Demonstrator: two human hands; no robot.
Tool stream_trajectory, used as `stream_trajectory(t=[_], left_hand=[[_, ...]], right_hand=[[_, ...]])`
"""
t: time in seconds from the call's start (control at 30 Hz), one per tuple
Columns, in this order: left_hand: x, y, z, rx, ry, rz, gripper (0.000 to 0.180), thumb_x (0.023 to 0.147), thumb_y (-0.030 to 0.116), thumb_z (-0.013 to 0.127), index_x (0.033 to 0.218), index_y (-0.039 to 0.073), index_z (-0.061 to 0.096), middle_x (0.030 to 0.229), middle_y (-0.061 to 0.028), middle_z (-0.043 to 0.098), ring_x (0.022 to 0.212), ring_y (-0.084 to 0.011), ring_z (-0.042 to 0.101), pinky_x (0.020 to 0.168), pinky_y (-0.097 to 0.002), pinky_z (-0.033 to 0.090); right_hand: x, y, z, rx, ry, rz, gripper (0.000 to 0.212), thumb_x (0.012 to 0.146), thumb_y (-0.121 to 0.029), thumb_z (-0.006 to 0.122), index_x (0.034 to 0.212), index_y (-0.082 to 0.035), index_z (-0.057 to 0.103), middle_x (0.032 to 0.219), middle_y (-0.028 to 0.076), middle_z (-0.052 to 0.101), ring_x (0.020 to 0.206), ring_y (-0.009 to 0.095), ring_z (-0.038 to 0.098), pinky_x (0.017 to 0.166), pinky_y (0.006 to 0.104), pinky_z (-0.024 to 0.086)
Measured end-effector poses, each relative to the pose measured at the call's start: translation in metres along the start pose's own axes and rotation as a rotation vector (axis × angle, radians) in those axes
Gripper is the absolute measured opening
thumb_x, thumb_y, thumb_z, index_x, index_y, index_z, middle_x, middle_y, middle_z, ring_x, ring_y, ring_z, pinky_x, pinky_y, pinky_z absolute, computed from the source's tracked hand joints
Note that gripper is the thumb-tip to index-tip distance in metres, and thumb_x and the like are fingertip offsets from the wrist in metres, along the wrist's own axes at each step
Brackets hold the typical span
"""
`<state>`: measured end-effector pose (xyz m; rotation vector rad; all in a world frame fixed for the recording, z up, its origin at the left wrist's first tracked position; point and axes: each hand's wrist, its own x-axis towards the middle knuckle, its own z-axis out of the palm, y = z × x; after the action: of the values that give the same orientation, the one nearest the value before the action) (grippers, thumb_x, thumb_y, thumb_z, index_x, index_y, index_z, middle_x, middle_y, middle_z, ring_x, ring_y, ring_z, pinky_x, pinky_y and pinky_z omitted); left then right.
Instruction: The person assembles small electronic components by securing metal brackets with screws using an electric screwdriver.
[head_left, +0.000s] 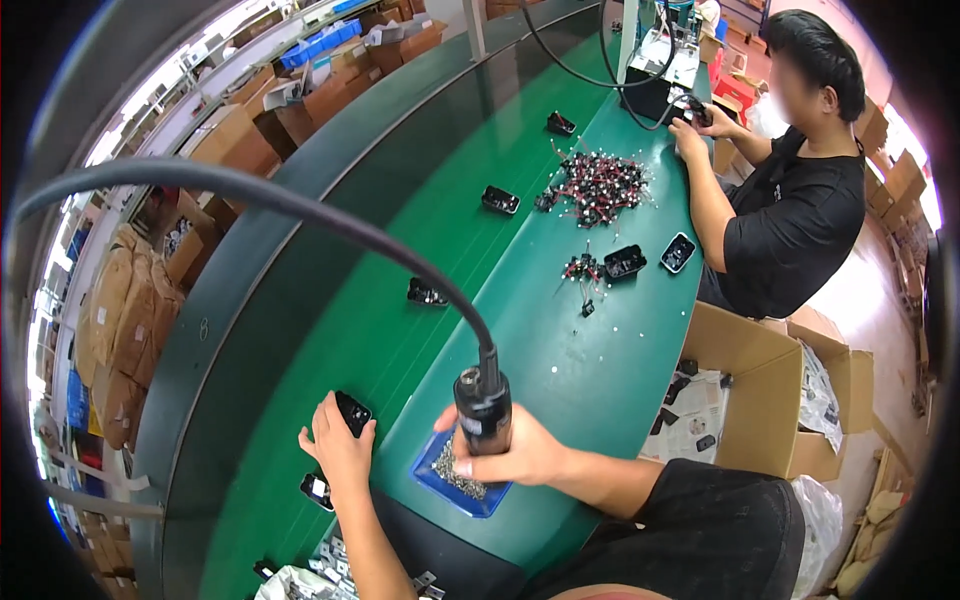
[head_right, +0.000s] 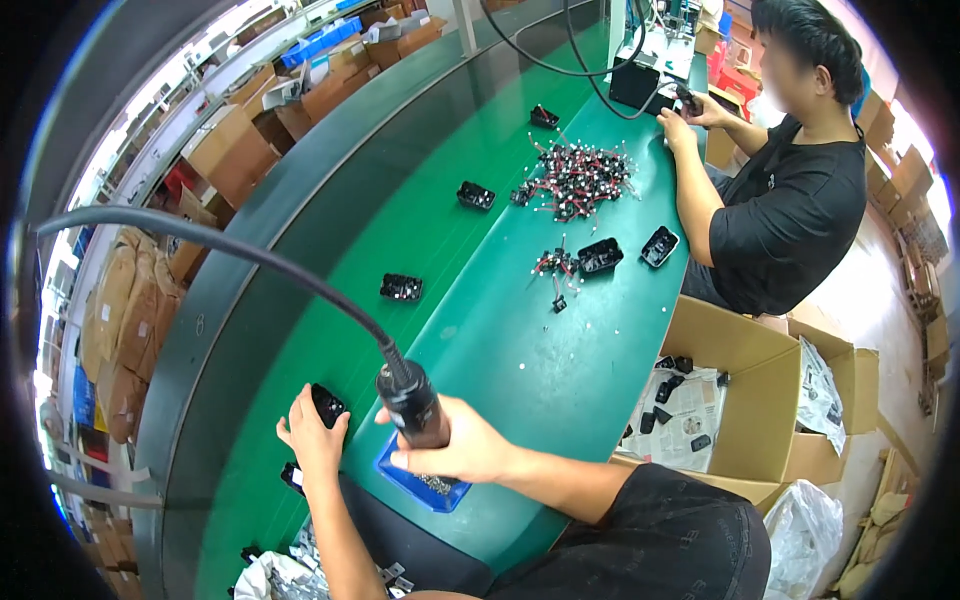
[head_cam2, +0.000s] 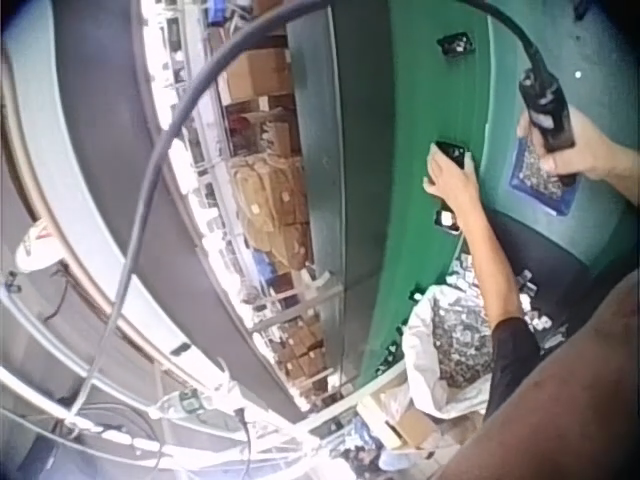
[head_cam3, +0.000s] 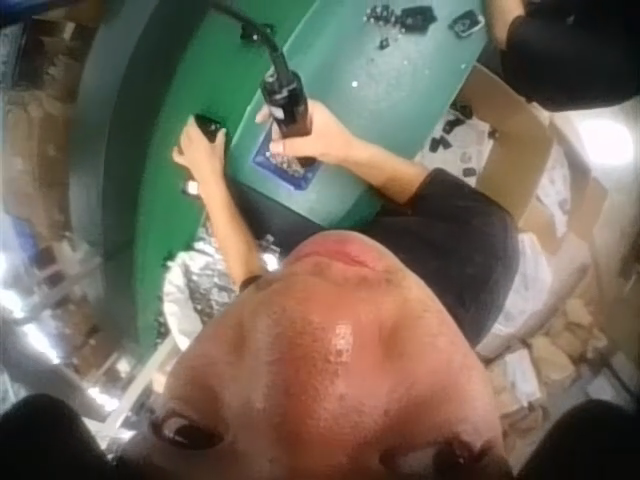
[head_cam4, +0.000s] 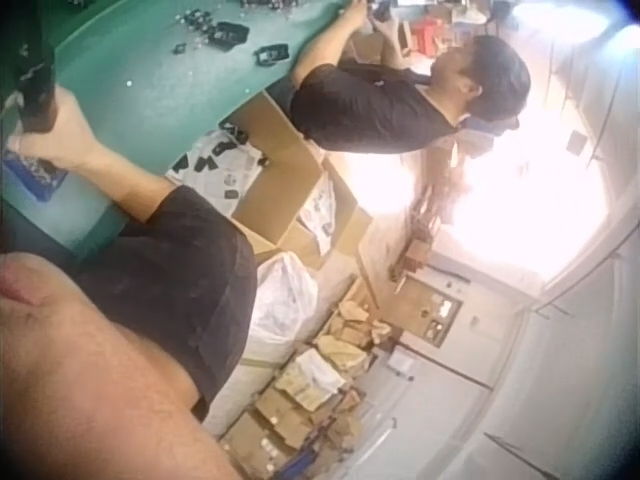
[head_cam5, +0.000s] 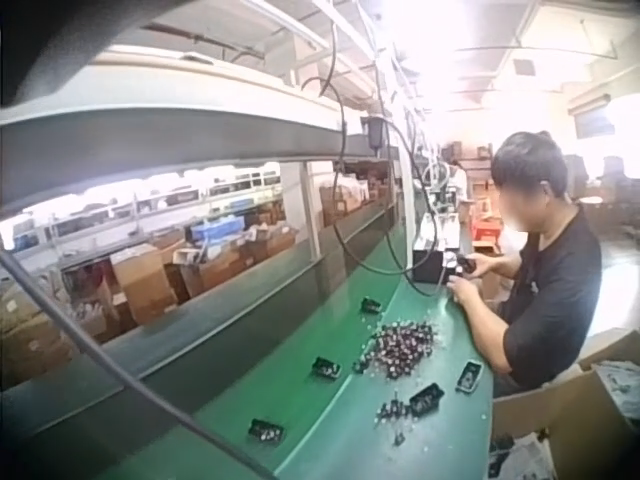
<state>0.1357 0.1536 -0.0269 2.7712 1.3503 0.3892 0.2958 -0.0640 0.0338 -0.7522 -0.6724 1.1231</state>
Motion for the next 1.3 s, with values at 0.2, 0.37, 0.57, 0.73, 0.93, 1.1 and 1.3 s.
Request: stream_trajectory(t=[0.2,0.37,0.57,0.73,0.93,1.1,1.3], left_hand=[[-0.027,0.022,-0.040,-0.094,0.121,0.001,0.082,0.066,0.021,0.084,0.135,0.005,0.044,0.128,-0.0143,0.056,0.121,-0.0293,0.052,0.105,-0.0551,0.027],[-0.121,0.038,-0.073,-0.127,0.099,-0.135,0.087,0.061,0.021,0.084,0.137,0.005,0.044,0.128,-0.0138,0.054,0.121,-0.0279,0.049,0.105,-0.0488,0.027],[-0.191,0.037,-0.073,-0.257,-0.042,-0.088,0.081,0.060,0.014,0.083,0.133,0.004,0.049,0.129,-0.0146,0.051,0.119,-0.0337,0.047,0.100,-0.0472,0.031],[-0.205,0.037,-0.084,-0.298,-0.030,-0.098,0.090,0.063,0.020,0.085,0.141,0.005,0.042,0.143,-0.0207,0.039,0.123,-0.0398,0.043,0.101,-0.0502,0.033],[-0.264,0.015,-0.081,-0.400,0.040,-0.027,0.057,0.074,0.026,0.077,0.125,0.006,0.058,0.128,-0.0143,0.056,0.115,-0.0320,0.054,0.103,-0.0488,0.032],[-0.307,0.001,-0.082,-0.214,-0.136,0.043,0.034,0.081,0.020,0.069,0.113,0.009,0.068,0.130,-0.0106,0.059,0.122,-0.0281,0.053,0.105,-0.0534,0.029],[-0.307,-0.003,-0.071,-0.260,-0.024,0.114,0.030,0.081,0.012,0.068,0.110,0.009,0.070,0.127,-0.0101,0.061,0.120,-0.0291,0.055,0.102,-0.0464,0.036]], right_hand=[[0.000,-0.009,0.005,0.036,-0.005,0.019,0.048,0.080,0.006,0.069,0.122,0.002,0.048,0.082,0.005,0.059,0.074,0.010,0.057,0.066,0.0255,0.046],[0.008,-0.002,-0.004,-0.100,0.155,-0.088,0.047,0.077,0.010,0.068,0.119,-0.001,0.050,0.080,0.006,0.060,0.069,0.010,0.057,0.060,0.0255,0.046],[0.002,0.011,-0.002,-0.247,0.249,-0.228,0.049,0.074,0.007,0.069,0.119,-0.001,0.049,0.078,0.006,0.061,0.068,0.012,0.058,0.063,0.0261,0.047],[-0.004,0.019,0.000,-0.263,0.327,-0.340,0.048,0.075,0.007,0.067,0.118,-0.002,0.048,0.075,0.005,0.059,0.066,0.014,0.059,0.065,0.0286,0.048],[-0.014,0.014,0.011,-0.197,0.311,-0.564,0.044,0.080,0.004,0.066,0.119,0.001,0.046,0.076,0.005,0.057,0.068,0.015,0.057,0.068,0.0304,0.050],[-0.018,0.003,0.025,-0.164,0.323,-0.654,0.042,0.082,-0.001,0.067,0.119,0.001,0.047,0.076,0.005,0.058,0.067,0.015,0.057,0.067,0.0319,0.050],[-0.037,-0.008,0.032,-0.220,0.342,-0.676,0.044,0.081,-0.007,0.066,0.120,-0.001,0.048,0.076,0.004,0.054,0.066,0.015,0.054,0.067,0.0323,0.048]])
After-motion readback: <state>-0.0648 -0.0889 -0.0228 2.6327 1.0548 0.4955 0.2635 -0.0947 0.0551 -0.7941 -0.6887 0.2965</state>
